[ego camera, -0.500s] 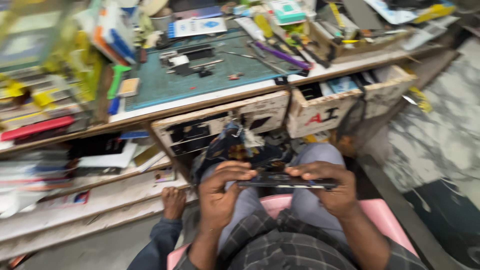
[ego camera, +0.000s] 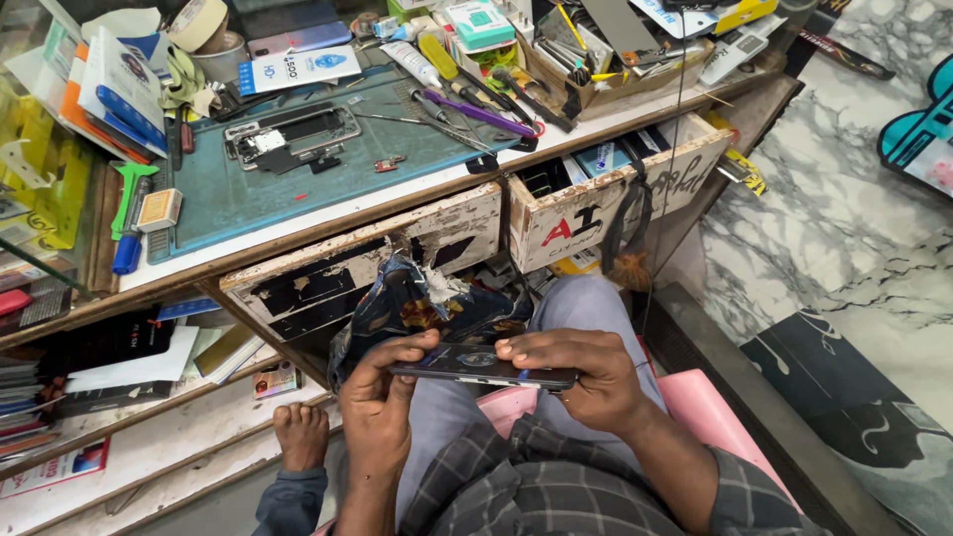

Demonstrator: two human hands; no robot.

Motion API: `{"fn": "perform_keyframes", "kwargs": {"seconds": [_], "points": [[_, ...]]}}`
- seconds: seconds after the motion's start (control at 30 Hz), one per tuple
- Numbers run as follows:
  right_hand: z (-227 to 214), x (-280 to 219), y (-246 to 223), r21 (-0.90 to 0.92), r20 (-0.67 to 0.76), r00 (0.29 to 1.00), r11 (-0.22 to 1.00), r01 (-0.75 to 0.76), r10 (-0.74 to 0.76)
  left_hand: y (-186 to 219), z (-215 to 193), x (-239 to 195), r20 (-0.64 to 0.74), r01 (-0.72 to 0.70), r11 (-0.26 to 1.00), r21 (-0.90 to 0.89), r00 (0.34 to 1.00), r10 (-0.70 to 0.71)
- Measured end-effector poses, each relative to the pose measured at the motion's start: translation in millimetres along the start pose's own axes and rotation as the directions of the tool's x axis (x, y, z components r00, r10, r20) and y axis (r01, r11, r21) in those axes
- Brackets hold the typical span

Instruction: The person cleans the back of a disassembled smartphone with a brush, then uses a screwdriver to remove screws and separate the battery from the chassis. The person places the battery on the workbench and continues to handle the phone frame.

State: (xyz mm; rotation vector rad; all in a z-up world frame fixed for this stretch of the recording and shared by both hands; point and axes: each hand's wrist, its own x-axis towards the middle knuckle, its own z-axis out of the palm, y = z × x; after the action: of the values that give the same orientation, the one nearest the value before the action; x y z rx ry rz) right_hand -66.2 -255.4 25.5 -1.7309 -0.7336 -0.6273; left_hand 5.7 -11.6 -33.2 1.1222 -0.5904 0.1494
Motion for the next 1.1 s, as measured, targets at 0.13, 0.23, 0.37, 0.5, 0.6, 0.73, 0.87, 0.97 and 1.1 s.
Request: {"fn": "perform_keyframes", "kwargs": {"seconds": [0.13,0.23,0.37,0.5,0.6,0.73,0.87,0.97,1.1], "points": [[2,3,-2,0.007,0.017,0.999,1.000,0.028,-0.028,5,5,2,-0.024,0.022,0.999,0.033,0.999,-0.021],[0,4,-2,-0.001,0.004,0.998,0.998,0.056,-0.055,11,13,6,-0.033,0.029,1.000,-0.008,0.999,-0.030],[3,0,-2,-0.015,-0.026,0.996,0.997,0.082,-0.082,17,27,4,-0.011,0.310,0.910,-0.276,0.946,-0.325],[12,-4,5,-0.070,-0.093,0.993,0.995,0.064,-0.070,23,37,-1,0.197,0.454,0.707,-0.542,0.887,-0.418],[18,-9,12,-0.073,-0.113,0.990,0.995,0.072,-0.080,28,40,-3,0.210,0.425,0.720,-0.549,0.904,-0.373],[21,-14,22,-0.023,-0.081,0.994,0.997,0.067,-0.069,30,48,-4,0.154,0.392,0.752,-0.530,0.916,-0.370],[23,-17,29,0.052,-0.066,0.998,0.998,0.020,-0.016,31,49,-3,0.097,0.381,0.732,-0.564,0.911,-0.400],[24,-18,33,0.033,-0.045,0.999,0.999,-0.001,0.003,29,51,-6,0.084,0.339,0.762,-0.552,0.932,-0.353],[28,-20,35,0.004,-0.028,1.000,1.000,-0.006,0.006,22,52,-8,0.041,0.322,0.768,-0.554,0.932,-0.361]]}}
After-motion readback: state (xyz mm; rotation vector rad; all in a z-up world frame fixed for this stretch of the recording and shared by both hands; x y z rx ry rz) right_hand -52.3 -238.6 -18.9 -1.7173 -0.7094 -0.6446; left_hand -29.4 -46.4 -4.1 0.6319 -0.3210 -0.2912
